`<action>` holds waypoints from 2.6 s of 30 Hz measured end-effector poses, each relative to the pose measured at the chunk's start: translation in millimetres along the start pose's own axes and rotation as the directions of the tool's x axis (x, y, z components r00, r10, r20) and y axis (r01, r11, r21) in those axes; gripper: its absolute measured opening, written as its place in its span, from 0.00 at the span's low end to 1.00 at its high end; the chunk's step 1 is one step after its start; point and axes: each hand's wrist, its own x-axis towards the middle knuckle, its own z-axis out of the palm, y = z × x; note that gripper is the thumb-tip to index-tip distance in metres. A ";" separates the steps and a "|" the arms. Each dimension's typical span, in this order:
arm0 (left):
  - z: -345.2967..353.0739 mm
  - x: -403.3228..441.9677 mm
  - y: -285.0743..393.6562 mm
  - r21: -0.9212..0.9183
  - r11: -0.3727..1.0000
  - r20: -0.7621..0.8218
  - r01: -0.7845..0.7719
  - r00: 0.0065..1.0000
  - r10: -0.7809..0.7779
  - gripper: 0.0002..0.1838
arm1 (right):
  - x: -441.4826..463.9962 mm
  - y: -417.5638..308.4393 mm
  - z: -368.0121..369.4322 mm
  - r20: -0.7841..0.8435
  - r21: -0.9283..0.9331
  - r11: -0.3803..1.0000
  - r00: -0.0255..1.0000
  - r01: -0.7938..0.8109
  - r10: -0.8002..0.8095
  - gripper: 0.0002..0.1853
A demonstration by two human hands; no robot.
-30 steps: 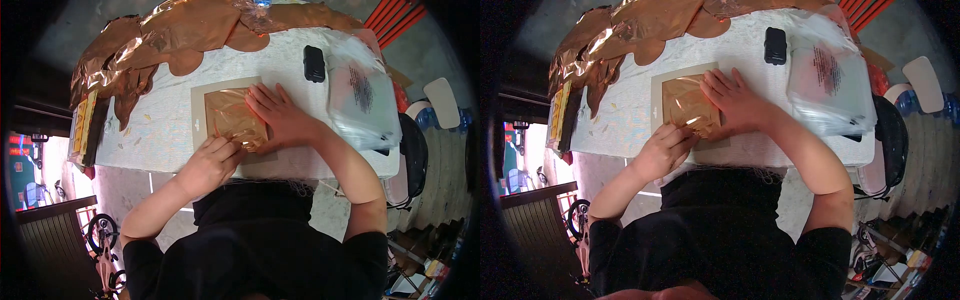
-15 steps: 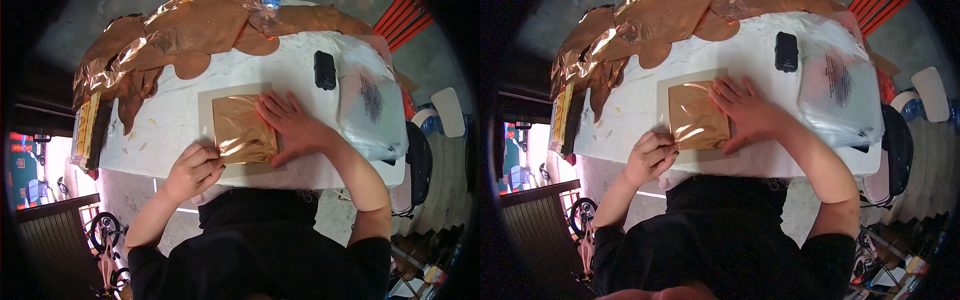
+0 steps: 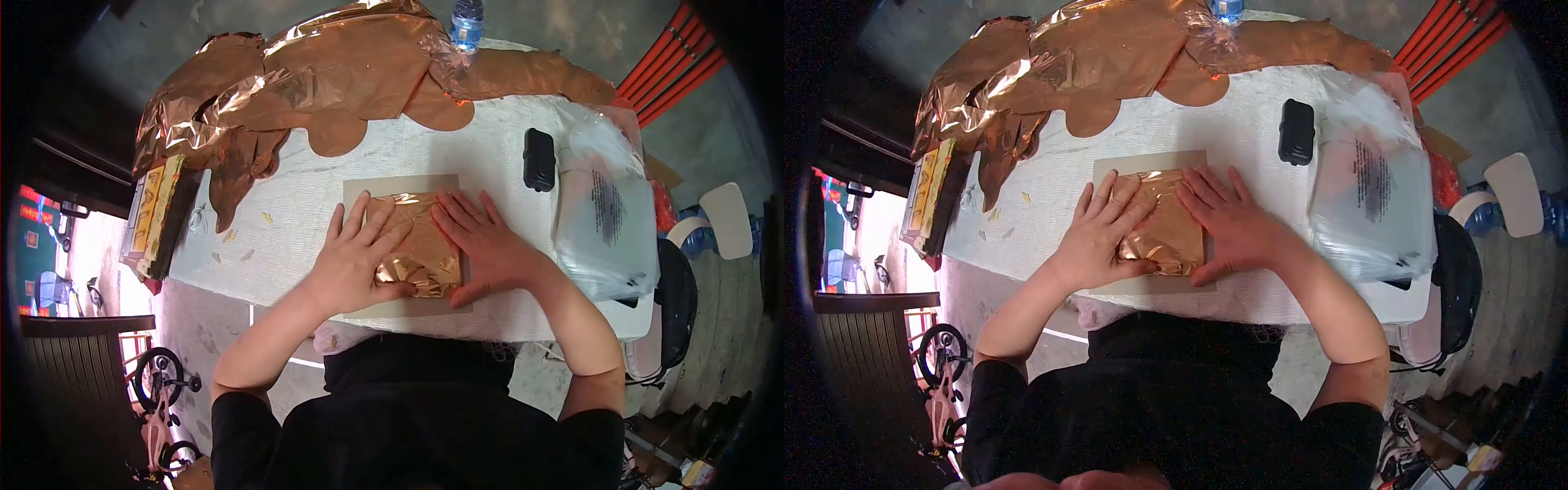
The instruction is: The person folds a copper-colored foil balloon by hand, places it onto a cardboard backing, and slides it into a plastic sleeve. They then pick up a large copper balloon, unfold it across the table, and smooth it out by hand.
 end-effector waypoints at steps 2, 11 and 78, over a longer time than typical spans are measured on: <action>-0.1 -2.2 0.3 0.014 1.000 -0.013 0.005 1.000 -0.005 0.49 | -0.2 1.0 0.4 -0.004 -0.002 1.000 1.000 -0.002 0.002 0.72; 7.2 -6.6 7.6 -0.010 0.998 -0.044 0.061 0.997 -0.061 0.49 | -13.6 11.8 2.9 -0.056 0.069 0.993 0.994 -0.092 0.096 0.74; 41.4 185.9 159.5 -0.113 0.738 -0.397 -0.665 0.712 0.580 0.12 | -6.7 48.0 78.8 -0.689 -0.393 0.859 0.724 -0.327 -0.039 0.31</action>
